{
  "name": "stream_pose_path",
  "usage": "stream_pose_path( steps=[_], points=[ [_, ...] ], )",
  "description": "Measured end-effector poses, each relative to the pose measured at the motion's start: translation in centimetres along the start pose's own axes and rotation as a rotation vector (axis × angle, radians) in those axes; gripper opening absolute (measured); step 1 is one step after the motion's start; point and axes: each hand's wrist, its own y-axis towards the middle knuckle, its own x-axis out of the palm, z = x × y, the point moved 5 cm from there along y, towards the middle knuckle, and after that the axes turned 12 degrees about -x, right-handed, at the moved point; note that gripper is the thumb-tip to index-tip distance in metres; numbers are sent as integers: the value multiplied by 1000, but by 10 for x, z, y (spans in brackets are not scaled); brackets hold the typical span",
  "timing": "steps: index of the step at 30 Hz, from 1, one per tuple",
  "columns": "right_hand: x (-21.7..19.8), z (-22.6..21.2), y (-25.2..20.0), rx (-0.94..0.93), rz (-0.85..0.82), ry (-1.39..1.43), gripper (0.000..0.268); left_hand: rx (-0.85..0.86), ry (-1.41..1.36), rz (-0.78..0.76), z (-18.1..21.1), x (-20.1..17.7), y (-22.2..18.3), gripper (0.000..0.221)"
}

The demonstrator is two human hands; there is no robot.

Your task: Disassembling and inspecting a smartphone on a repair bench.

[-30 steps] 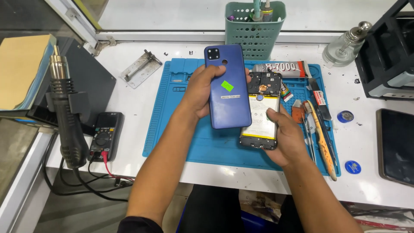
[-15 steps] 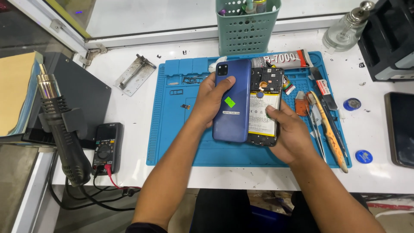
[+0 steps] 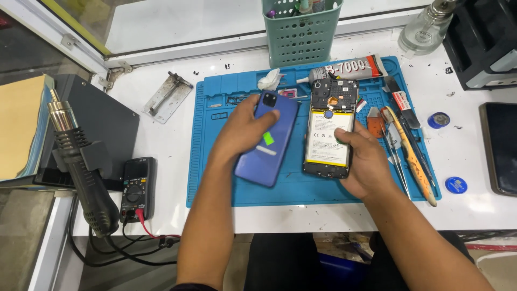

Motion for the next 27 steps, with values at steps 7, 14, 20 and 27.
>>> stream_pose_path(
  steps=[7, 14, 20, 27],
  points=[
    [-2, 2, -2, -5, 29, -36, 57, -56, 337, -143, -17, -28, -7, 27],
    [5, 2, -5, -13, -7, -62, 54, 144, 469, 239, 11, -30, -30, 52],
    [13, 4, -9, -83, -76, -116, 44, 647, 272, 491, 38, 31, -46, 19],
    [17, 4, -15, -137, -124, -158, 41, 668, 277, 694, 39, 61, -54, 13]
  ],
)
